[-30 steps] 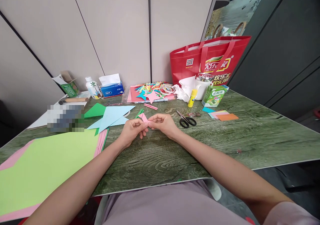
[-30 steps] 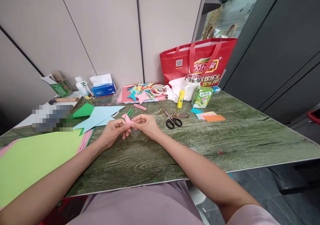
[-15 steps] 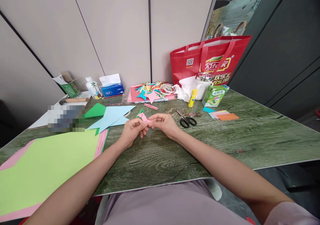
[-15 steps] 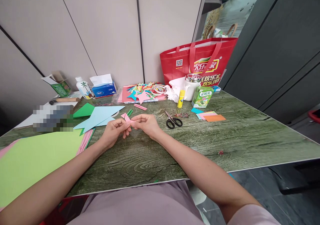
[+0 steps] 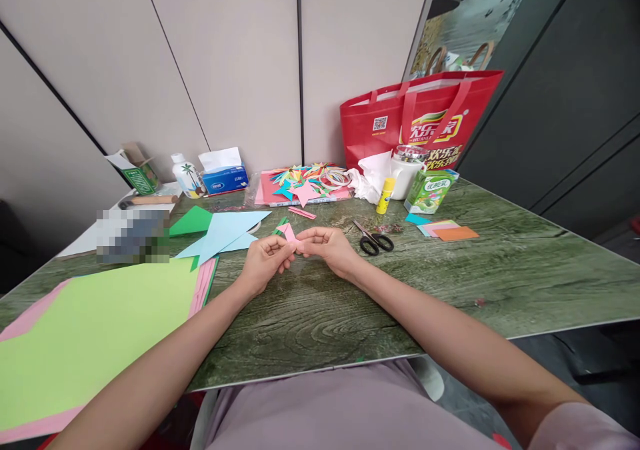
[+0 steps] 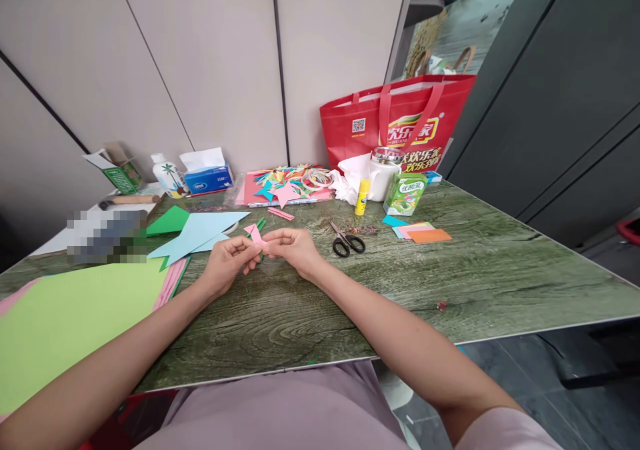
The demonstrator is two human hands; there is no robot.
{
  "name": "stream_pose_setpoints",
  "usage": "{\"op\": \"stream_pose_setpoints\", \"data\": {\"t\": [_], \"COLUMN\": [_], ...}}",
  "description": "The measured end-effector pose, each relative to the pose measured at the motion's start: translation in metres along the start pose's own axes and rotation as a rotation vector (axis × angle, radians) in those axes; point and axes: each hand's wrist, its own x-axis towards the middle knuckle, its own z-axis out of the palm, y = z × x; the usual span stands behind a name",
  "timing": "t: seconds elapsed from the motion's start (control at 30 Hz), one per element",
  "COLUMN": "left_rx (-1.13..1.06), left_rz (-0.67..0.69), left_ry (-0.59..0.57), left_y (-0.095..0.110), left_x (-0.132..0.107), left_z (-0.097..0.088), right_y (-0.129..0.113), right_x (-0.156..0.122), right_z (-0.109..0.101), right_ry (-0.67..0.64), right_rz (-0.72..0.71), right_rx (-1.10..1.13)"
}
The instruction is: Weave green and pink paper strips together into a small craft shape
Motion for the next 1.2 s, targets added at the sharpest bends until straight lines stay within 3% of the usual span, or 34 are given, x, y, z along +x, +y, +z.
{"op": "stream_pose_setpoints", "data": {"t": [0.33, 0.57, 0.8, 1.03, 1.2], "left_rx": [0.162, 0.133, 0.078, 0.195, 0.294], "left_rz": [0.04, 0.036, 0.018, 0.013, 0.047], "left_ry": [-0.05, -0.055, 0.014, -0.007, -0.043], "left_y": [0.006, 0.006, 0.007, 0.015, 0.007], "left_x": [-0.001, 0.0, 0.003, 0.003, 0.004], "left_z": [-0.002, -0.002, -0.009, -0.007, -0.007], "right_y": [0.003, 0.0, -0.002, 0.0, 0.002], "right_x": [0.0, 0.002, 0.003, 0.003, 0.006], "right_z": [0.001, -0.002, -0.001, -0.004, -0.005], "right_ry": [-0.024, -0.018, 0.0, 0.012, 0.038], "right_rz": [-0.006, 0.003, -0.044, -0.042, -0.065], "right_rx": [-0.064, -0.045, -0.019, -0.066, -0.105]}}
